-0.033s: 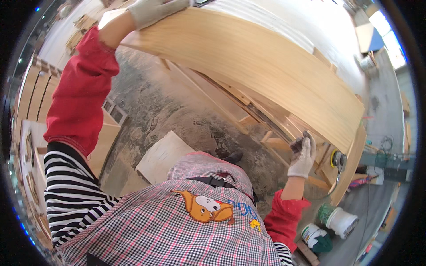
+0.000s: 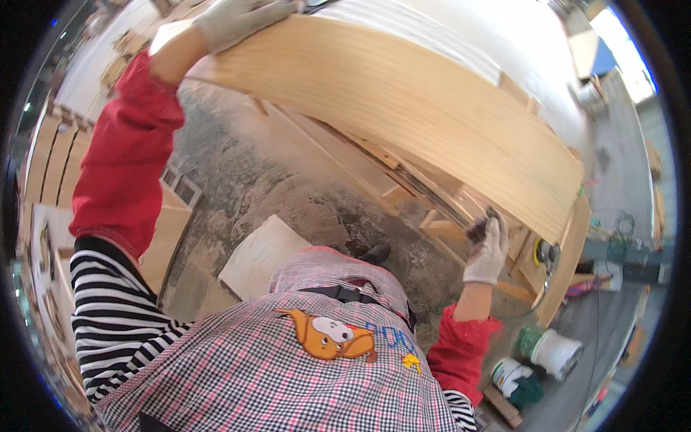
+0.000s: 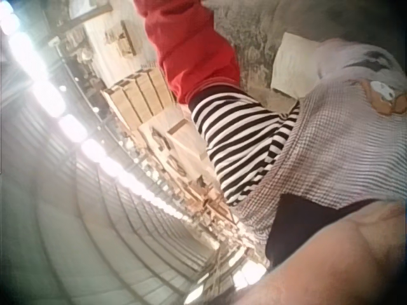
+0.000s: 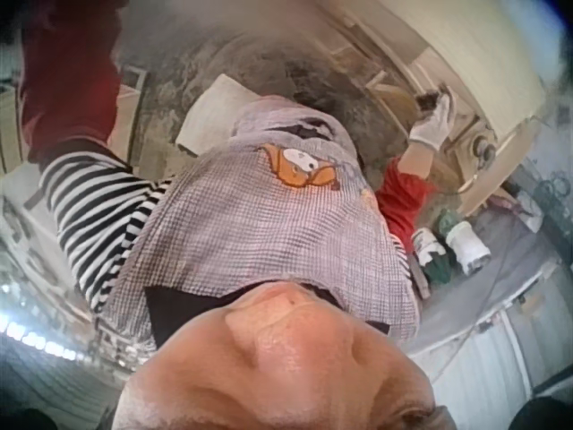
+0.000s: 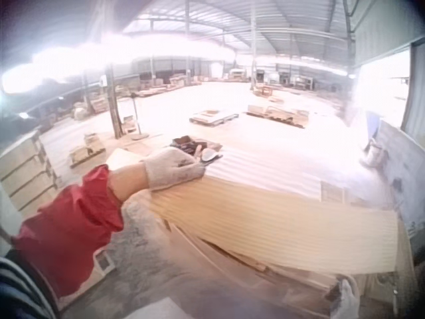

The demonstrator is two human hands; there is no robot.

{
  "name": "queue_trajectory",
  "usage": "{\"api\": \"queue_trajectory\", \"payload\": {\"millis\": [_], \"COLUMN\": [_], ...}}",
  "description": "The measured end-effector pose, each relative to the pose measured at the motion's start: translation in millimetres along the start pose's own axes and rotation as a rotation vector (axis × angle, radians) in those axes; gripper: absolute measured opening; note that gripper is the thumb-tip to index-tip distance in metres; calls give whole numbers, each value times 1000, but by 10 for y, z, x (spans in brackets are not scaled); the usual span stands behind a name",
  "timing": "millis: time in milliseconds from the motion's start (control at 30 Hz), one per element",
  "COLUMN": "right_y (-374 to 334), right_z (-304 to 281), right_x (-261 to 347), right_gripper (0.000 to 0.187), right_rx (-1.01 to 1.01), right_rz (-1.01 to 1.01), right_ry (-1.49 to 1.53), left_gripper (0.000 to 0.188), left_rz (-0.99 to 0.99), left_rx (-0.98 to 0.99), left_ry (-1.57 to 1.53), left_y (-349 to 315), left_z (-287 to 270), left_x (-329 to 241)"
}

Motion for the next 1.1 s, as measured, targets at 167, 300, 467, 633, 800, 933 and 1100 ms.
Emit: {"api": "queue_trajectory", "payload": {"millis": [167, 300, 467, 633, 800, 933, 1100], "right_y": [55, 198, 350, 612, 1244, 2382, 2752], "right_z": [-193, -469, -596, -536, -358, -735, -1124], "right_x": [-72, -283, -86, 451, 735, 201, -171], "right_gripper": [36, 53, 59, 66, 73, 72, 61], "right_rx": [-14, 130, 231, 317, 407, 24, -2], "right_rz": [325, 379, 209, 34, -149, -101, 78], "right_ry": [157, 338, 474, 573, 596, 584, 269], "left_gripper": [46, 37, 28, 41, 34, 29, 40], "left_rz": [152, 106, 294, 485, 648, 691, 598], "left_rx": [-90, -85, -207, -338, -451, -478, -420], "left_ry": [-101, -147, -197, -45, 40, 66, 48], "left_y": [-72, -288, -636, -225, 719, 1646, 2240], "left_z": [133, 105, 191, 277, 720, 1198, 1964], "left_x": [-40, -73, -668, -1227, -1369, -1309, -1118]}}
Point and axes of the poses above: each hand's wrist, its own y-axis towards the middle knuckle, its own z-axis out of the palm, x = y × z, the point moved 4 cm from there along y, towards the middle knuckle, and after that the axes turned 6 degrees about -x, right-handed, at the moved point
